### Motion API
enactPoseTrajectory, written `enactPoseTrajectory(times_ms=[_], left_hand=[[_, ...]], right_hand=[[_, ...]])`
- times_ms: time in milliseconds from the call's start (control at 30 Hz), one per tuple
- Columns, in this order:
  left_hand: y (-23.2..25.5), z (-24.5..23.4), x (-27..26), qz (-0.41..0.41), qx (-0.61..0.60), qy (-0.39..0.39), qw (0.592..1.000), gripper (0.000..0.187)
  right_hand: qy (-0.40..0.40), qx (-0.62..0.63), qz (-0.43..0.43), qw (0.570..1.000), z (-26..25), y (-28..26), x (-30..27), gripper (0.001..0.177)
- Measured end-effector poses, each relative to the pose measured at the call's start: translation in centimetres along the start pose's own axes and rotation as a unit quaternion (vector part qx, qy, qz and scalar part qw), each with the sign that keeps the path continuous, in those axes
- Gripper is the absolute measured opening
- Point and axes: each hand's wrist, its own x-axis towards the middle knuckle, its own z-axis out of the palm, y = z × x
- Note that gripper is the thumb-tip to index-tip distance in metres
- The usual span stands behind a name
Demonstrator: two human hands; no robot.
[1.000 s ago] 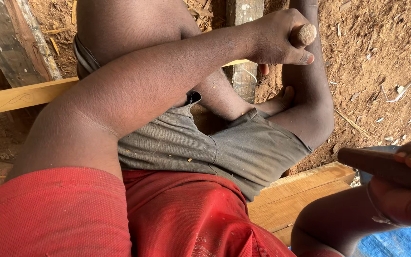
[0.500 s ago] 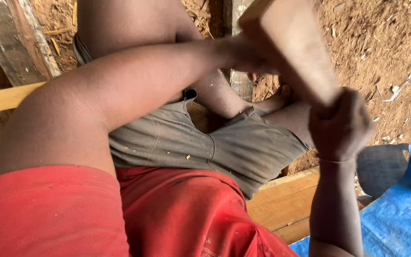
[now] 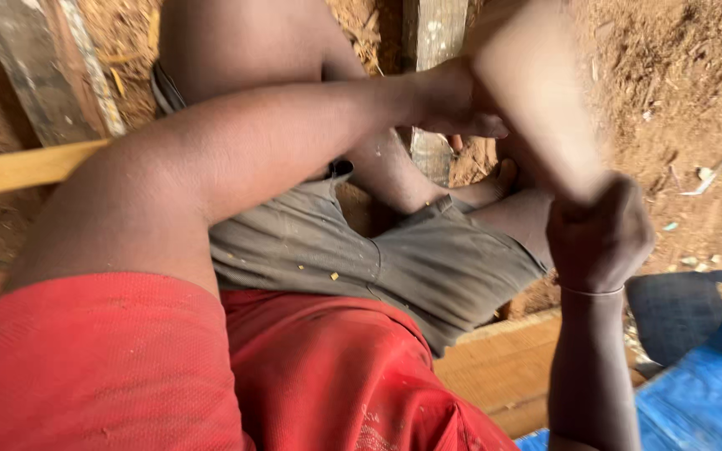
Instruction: The person carves a wooden piece by striking a chisel with a mallet, repeatedly removing shavings to shape a joint.
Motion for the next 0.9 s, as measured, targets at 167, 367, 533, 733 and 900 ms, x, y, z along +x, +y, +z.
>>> enactPoseTrajectory(times_ms=[167,367,533,733,900], left_hand=[[-0.5,1.3,0.1,-0.059,0.084,-0.041,0.994,0.041],[0.0,0.7,0.0,0.063,0.148,0.047,0.986,0.037],[1.1,1.4,0.1,-0.100,0.132,-0.009,0.986,0.029],[3.8,0.6,1.7,-0.094,0.118,0.038,0.988,0.027],[6.0,-2.9,1.1,0.053,0.029,0.066,0.996,0.039]], right_hand=[[-0.033,0.037,-0.019,0.999,-2.0,-2.2,-0.2,0.027],[0.006,-0.005,0.022,1.000,-1.0,-3.2,-1.8,0.034],[-0.110,0.044,0.063,0.991,0.1,-3.9,-0.2,0.029],[-0.236,0.594,0.402,0.655,5.9,-4.6,-2.0,0.022],[-0.219,0.721,0.468,0.462,10.2,-2.8,-2.8,0.020]])
